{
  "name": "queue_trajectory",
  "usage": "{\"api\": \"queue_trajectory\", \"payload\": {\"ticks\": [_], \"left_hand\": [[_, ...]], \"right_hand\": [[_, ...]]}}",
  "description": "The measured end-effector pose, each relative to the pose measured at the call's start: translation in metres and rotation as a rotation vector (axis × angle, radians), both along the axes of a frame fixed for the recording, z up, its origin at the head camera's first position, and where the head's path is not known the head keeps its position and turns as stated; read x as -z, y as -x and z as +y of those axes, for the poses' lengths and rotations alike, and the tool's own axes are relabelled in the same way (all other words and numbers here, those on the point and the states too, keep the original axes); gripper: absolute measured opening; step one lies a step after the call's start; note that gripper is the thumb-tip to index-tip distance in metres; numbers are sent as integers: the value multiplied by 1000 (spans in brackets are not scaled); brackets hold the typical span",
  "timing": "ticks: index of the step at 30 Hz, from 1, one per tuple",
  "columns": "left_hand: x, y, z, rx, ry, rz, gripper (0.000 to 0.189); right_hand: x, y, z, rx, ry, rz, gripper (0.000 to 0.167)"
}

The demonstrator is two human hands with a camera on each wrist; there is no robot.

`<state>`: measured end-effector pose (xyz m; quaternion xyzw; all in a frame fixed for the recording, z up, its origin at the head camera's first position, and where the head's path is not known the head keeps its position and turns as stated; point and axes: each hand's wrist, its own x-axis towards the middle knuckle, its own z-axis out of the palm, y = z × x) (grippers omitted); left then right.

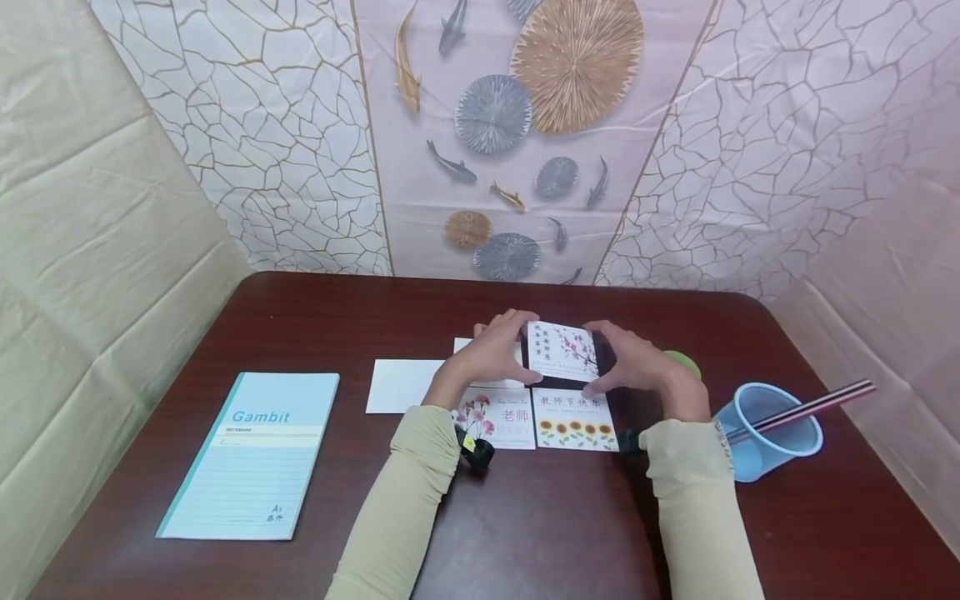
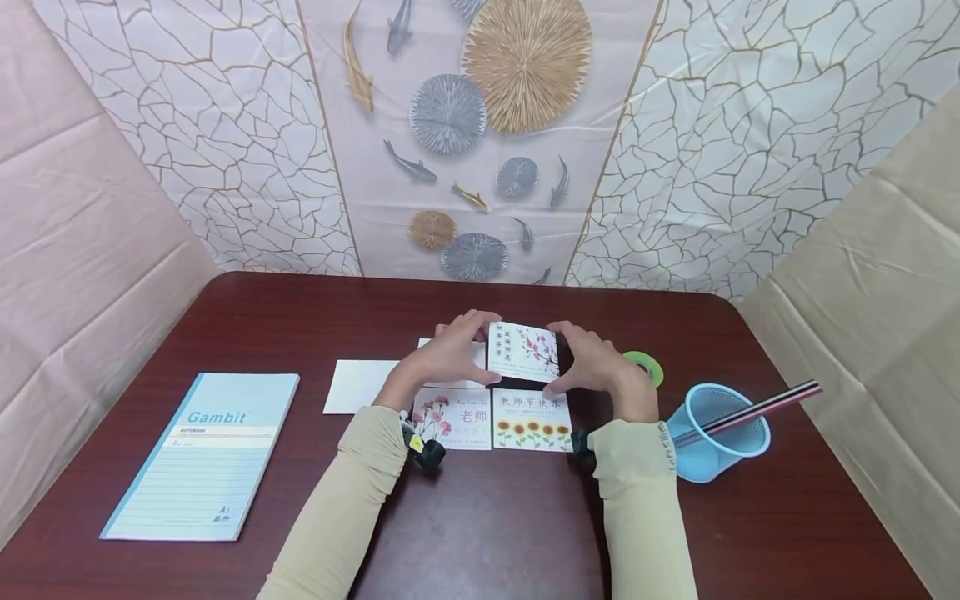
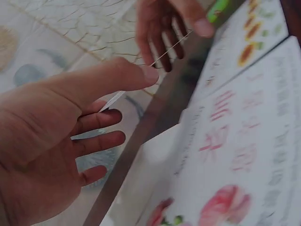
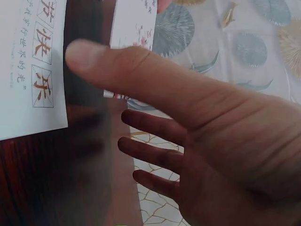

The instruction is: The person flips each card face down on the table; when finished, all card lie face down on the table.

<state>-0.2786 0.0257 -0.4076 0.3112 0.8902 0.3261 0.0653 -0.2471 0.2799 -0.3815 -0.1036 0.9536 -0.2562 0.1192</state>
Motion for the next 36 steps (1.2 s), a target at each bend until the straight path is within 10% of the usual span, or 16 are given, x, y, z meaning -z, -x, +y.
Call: {"api": "queue_trajectory", "payload": {"ticks": [15,36], "left_hand": [[-16,-10,4,-19,149,177,94],[-23,-15,9,-17,144,193,97]], "right_hand": [[-15,0,-25,-136,26,120,100],[-25,-5,-24,-188,119,129,90]]}}
